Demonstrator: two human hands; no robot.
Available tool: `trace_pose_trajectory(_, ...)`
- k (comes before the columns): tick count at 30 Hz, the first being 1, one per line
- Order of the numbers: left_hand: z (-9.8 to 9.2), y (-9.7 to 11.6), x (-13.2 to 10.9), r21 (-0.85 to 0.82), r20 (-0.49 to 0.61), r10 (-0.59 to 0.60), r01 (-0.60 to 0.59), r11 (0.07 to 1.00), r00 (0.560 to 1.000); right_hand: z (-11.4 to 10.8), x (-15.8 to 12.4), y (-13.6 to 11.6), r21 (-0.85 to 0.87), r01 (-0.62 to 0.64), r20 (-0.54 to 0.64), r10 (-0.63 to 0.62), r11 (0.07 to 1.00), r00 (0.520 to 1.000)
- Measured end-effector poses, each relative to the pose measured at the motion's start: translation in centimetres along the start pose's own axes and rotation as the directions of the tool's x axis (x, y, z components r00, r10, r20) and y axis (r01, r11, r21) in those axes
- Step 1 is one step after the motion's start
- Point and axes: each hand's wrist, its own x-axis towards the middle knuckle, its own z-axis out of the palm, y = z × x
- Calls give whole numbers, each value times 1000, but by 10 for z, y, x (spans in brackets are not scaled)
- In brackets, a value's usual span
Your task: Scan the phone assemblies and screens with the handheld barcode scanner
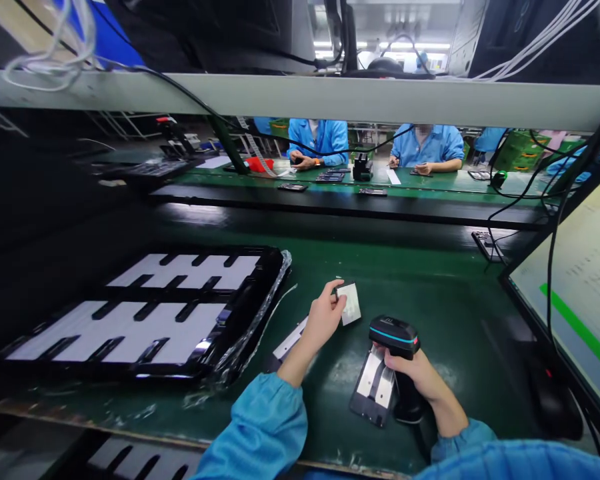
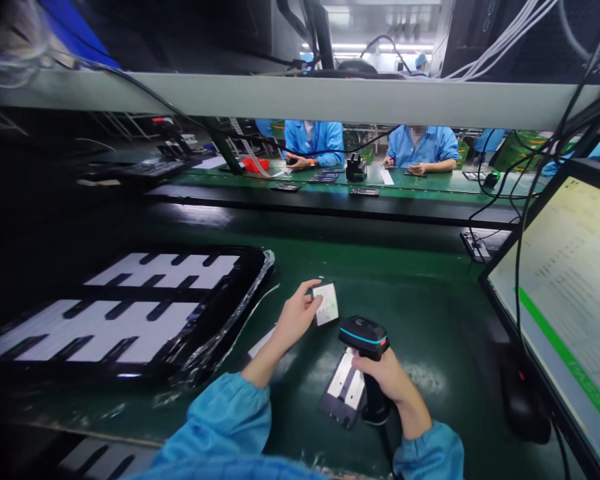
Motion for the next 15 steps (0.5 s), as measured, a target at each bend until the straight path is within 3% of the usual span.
trace_pose_trajectory(3,2,-3,-5,-28,76,20,-18,999,997,-6,2,-2,44,-12,19,11,999,1000)
trace_pose_trajectory(5,11,-5,-16,-131,209,22,6,991,978,-13,6,-4,90,-12,-12,14,996,1000)
trace_pose_trajectory(8,32,-8,-43,-274,467,18,125,954,884,-24,13,-6,151,1,-88,12,989,996)
trace_pose_trajectory(10,44,-7,-59,-318,540,52,146,937,840,-29,16,-8,170,-1,-122,22,985,992)
trace_pose_trajectory(13,47,-2,-72,-273,512,165,-23,962,843,-30,19,-9,181,-9,-144,36,983,989)
trace_pose_trajectory(15,42,-2,-74,-171,520,232,-166,971,822,-28,22,-11,187,-13,-148,42,982,988)
